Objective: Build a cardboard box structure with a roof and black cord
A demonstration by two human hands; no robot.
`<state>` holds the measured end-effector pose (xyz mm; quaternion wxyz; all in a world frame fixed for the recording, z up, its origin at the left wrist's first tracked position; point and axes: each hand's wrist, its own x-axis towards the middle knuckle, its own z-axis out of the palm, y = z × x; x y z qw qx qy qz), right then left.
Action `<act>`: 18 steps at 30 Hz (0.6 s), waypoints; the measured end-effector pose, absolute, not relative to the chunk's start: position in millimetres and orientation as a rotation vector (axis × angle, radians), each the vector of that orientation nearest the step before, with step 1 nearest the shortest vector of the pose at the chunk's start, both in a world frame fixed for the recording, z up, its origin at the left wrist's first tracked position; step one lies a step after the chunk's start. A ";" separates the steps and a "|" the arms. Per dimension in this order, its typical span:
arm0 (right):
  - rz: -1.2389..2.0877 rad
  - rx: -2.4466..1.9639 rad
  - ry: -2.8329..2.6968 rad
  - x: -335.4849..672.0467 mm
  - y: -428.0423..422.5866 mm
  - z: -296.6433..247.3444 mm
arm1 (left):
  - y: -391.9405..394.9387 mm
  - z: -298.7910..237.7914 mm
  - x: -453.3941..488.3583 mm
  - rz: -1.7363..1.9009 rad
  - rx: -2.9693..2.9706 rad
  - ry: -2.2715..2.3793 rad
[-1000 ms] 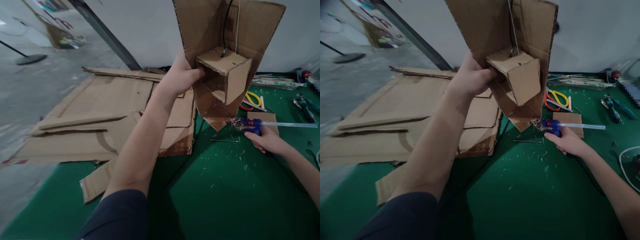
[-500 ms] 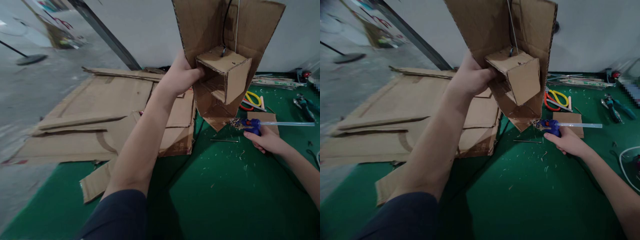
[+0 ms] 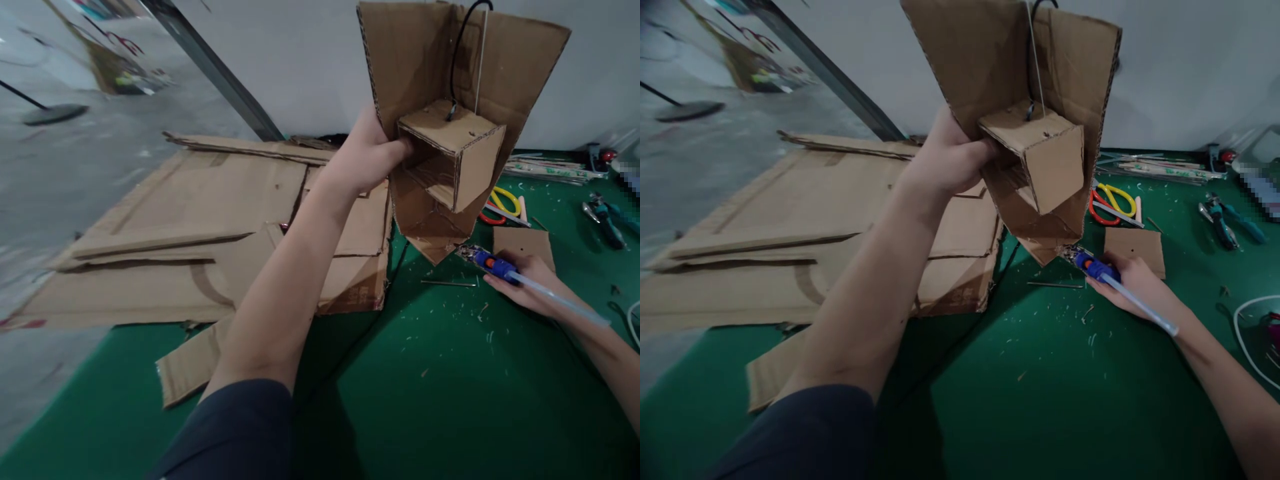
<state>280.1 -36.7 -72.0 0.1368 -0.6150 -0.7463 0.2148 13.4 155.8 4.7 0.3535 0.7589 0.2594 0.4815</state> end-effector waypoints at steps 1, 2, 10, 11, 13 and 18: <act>0.550 -1.754 -2.212 281.7 -36.1 -75.1 | 154.7 5.3 13.6 1.217 2.009 0.634; 0.506 -1.737 -2.252 283.4 -35.5 -78.6 | 153.6 5.8 13.9 1.199 2.037 0.588; 0.445 -1.639 -2.388 290.3 -35.4 -89.7 | 149.3 6.7 15.6 1.218 2.056 0.489; 0.433 -1.640 -2.403 290.5 -36.3 -88.6 | 149.1 6.6 15.5 1.225 2.059 0.491; 0.321 -1.619 -2.466 291.7 -38.6 -85.7 | 149.0 6.5 15.0 1.219 2.065 0.501; -0.328 -1.263 -2.651 299.4 -42.0 -80.0 | 149.9 5.9 13.6 1.196 2.132 0.532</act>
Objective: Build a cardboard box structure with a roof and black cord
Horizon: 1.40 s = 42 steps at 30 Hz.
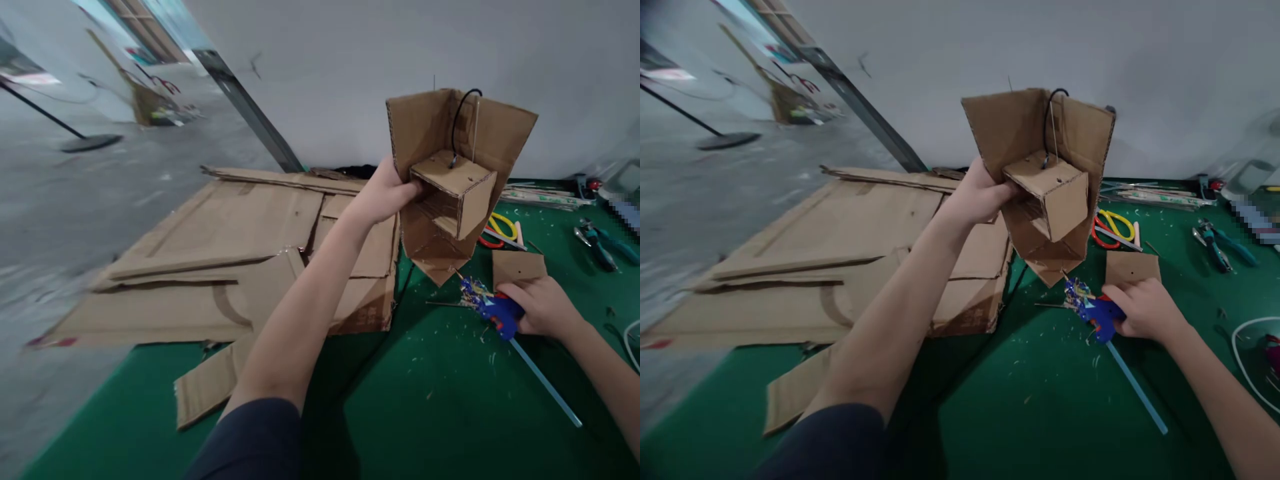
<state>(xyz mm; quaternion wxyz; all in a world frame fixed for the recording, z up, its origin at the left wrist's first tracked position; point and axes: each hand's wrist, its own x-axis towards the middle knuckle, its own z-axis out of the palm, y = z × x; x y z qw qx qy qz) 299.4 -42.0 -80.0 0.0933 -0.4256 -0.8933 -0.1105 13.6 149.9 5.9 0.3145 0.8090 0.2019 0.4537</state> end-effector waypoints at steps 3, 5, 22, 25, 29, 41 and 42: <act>-0.501 -1.166 -2.639 304.3 -40.0 -80.0 | 149.5 6.6 13.4 1.226 2.168 0.575; -0.556 -1.189 -2.619 307.7 -37.4 -82.4 | 148.2 8.1 13.8 1.239 2.183 0.585; -0.333 -2.181 -2.026 331.6 -19.4 -82.3 | 107.6 7.8 33.2 1.506 1.971 1.061; -0.284 -2.222 -2.011 336.0 -19.8 -82.5 | 100.8 12.3 33.5 1.513 1.971 1.045; -0.380 -2.249 -2.046 336.6 -24.0 -82.6 | 95.6 19.3 35.7 1.510 2.010 0.996; -0.341 -1.677 -1.902 287.2 -23.9 -21.3 | 91.6 12.5 37.1 1.505 2.003 1.052; -0.262 -1.590 -1.859 279.5 -19.4 -6.1 | 91.3 10.8 37.6 1.504 1.996 1.054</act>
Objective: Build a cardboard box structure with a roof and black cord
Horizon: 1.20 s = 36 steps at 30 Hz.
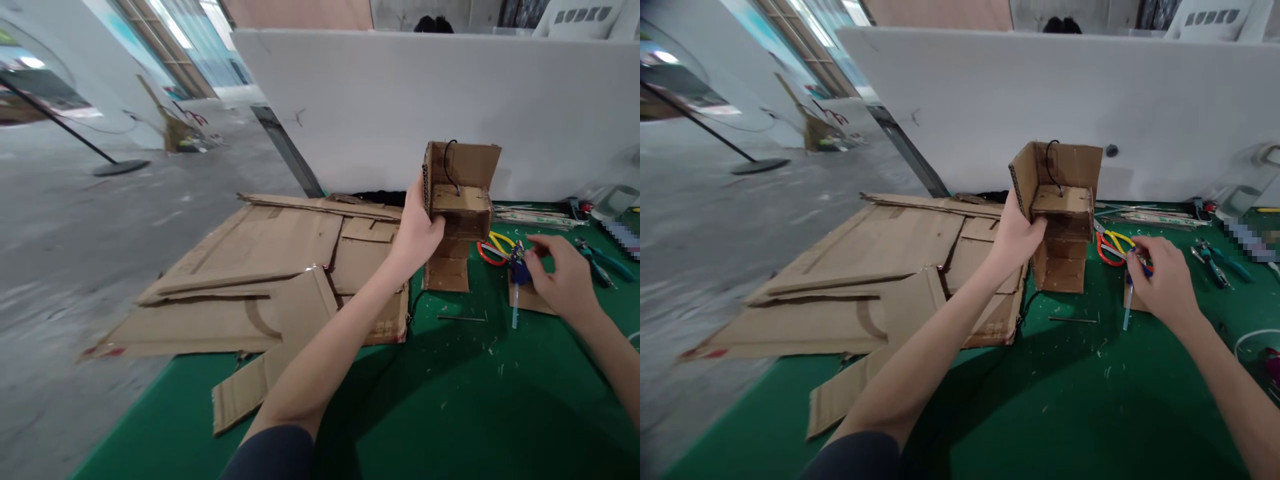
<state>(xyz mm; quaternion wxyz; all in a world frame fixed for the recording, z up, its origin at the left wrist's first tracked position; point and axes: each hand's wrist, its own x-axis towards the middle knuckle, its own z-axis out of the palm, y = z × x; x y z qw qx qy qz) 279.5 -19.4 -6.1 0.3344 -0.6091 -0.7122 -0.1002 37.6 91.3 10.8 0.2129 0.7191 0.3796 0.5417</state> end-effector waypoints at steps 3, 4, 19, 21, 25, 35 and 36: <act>-0.094 -1.470 -1.778 253.1 0.2 42.8 | 90.0 5.4 39.3 1.518 1.999 1.040; -0.059 -1.442 -1.793 244.0 8.1 58.0 | 89.3 3.9 39.9 1.530 2.009 1.025; -0.104 -1.466 -1.792 216.2 50.1 76.6 | 79.3 2.1 38.6 1.542 2.119 0.990; -0.057 -1.450 -1.763 220.4 53.4 74.4 | 78.9 2.1 38.0 1.553 2.127 0.981; 0.107 -1.432 -1.702 227.3 64.6 67.9 | 78.1 3.1 37.7 1.541 2.107 1.003; 0.302 -1.383 -1.569 223.7 63.6 68.7 | 80.3 4.3 36.4 1.511 2.061 1.012; 0.225 -1.395 -1.608 222.6 61.5 70.1 | 80.4 4.3 36.2 1.509 2.067 1.009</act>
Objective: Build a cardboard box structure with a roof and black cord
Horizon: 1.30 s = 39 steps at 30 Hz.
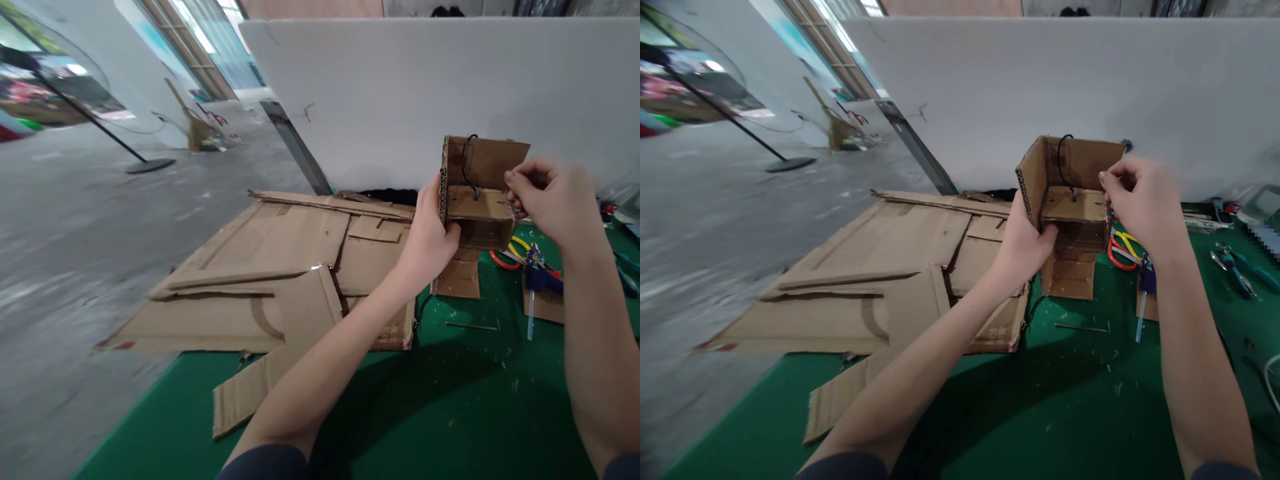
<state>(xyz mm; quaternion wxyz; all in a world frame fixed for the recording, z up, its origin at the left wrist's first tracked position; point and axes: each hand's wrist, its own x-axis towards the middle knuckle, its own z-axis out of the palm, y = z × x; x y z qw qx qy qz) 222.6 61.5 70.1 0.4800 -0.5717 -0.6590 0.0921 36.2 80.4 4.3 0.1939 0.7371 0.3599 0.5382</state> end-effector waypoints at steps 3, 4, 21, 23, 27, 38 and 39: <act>-0.033 -1.429 -1.716 218.8 54.8 73.8 | 81.4 4.2 36.2 1.516 2.103 0.997; -0.089 -1.432 -1.737 217.5 53.0 74.7 | 81.8 4.1 36.2 1.518 2.117 0.997; -0.011 -1.454 -1.762 216.0 45.4 78.4 | 83.3 1.9 35.8 1.534 2.189 1.026; 0.010 -1.447 -1.771 216.5 46.9 76.5 | 84.0 1.7 36.0 1.543 2.193 1.026; 0.051 -1.411 -1.741 218.5 50.2 75.3 | 84.0 2.0 35.4 1.544 2.193 1.041; 0.132 -1.351 -1.511 240.5 39.6 58.8 | 80.8 6.8 37.1 1.551 2.061 1.089; 0.006 -1.343 -1.478 236.5 33.4 53.4 | 80.6 7.2 37.7 1.549 2.048 1.089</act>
